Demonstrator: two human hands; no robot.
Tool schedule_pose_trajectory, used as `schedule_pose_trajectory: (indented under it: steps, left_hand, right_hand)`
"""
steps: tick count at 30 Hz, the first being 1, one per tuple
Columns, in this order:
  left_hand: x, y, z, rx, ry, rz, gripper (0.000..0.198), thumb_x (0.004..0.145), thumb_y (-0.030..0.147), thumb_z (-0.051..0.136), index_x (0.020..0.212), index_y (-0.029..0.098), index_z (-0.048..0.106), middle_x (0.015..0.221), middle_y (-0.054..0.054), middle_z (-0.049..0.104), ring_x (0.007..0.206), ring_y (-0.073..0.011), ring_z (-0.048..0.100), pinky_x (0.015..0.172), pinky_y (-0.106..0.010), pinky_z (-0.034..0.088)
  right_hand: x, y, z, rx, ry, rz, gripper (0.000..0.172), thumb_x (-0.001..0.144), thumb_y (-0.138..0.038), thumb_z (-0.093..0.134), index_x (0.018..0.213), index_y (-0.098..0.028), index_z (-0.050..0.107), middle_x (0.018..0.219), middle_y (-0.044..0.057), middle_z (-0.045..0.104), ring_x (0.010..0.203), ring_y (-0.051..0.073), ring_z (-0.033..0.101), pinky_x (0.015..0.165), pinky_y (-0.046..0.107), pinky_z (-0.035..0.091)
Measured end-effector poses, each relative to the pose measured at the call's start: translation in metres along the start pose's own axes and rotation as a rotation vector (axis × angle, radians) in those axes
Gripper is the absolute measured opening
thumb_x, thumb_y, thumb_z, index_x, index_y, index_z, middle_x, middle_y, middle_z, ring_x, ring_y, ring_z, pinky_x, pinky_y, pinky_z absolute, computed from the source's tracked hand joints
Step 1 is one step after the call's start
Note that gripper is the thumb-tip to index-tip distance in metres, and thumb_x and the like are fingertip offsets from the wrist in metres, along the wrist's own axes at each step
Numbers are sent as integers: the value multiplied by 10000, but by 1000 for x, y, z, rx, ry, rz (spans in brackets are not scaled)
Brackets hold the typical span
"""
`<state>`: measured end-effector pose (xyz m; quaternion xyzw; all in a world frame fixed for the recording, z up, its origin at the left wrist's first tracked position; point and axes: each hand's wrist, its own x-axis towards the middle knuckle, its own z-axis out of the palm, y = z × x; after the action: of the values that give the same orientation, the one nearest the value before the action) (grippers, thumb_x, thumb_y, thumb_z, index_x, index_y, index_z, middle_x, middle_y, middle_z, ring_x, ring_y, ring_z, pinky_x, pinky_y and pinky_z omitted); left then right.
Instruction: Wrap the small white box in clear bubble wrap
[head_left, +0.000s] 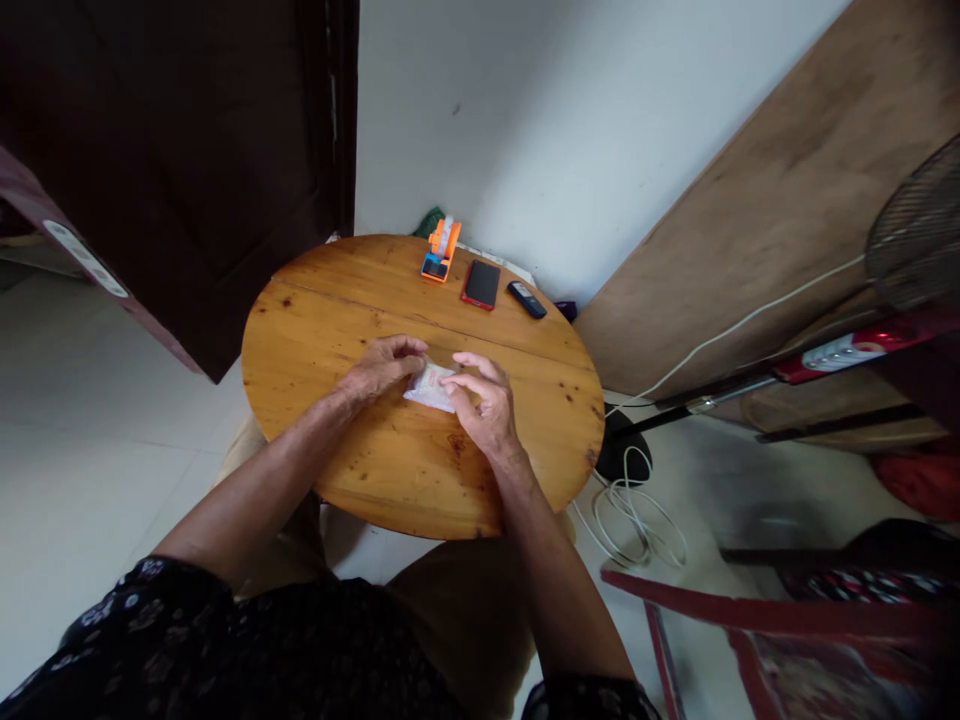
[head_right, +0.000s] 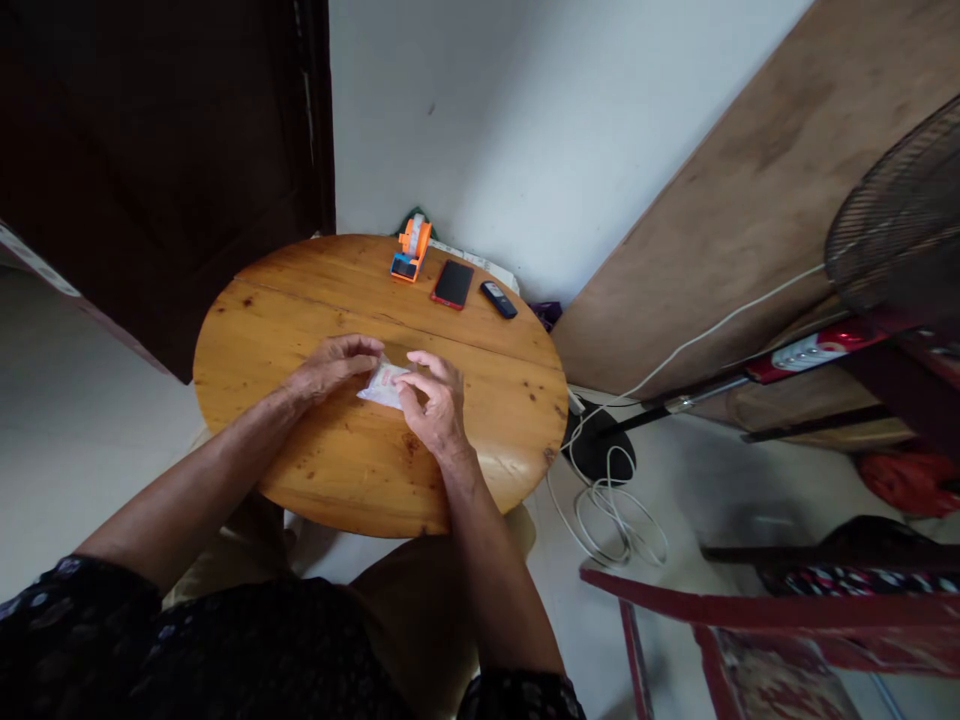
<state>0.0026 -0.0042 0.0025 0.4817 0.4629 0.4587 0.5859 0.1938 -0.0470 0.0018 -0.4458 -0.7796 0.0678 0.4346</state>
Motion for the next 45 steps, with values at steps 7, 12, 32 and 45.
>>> schedule_pose_trajectory:
  steps: [7,12,32,45]
  left_hand:
    - [1,-2,-1,34,38,17,214,640,240,697,840,163,698,791,-7,700,686,-118,589,736,-270,481]
    - [6,-6,-5,79,129,70,182,642,258,695,804,176,699,732,-1,688,627,-118,551,657,-259,456]
    - [-4,7,-2,111,7,-57,188,705,227,675,883,166,685,517,38,579,465,-110,500,534,-254,396]
    - [-8,4,-1,128,-128,5,268,671,213,700,930,157,656,642,34,610,526,-90,524,549,-238,406]
  right_hand:
    - [1,2,-3,86,175,97,182,893,-272,584,784,-237,726,1076,62,734,1043,229,676,970,438,516]
    - [2,12,-2,138,246,248,158,866,-294,605,761,-225,700,1041,67,735,1008,223,681,953,415,532]
    - [2,5,-7,243,-156,192,241,778,-236,698,1017,-267,701,1399,69,586,1334,260,528,1147,492,374]
    - [2,10,5,164,-20,152,58,835,-281,660,817,-254,707,1233,62,684,1165,243,632,1065,470,449]
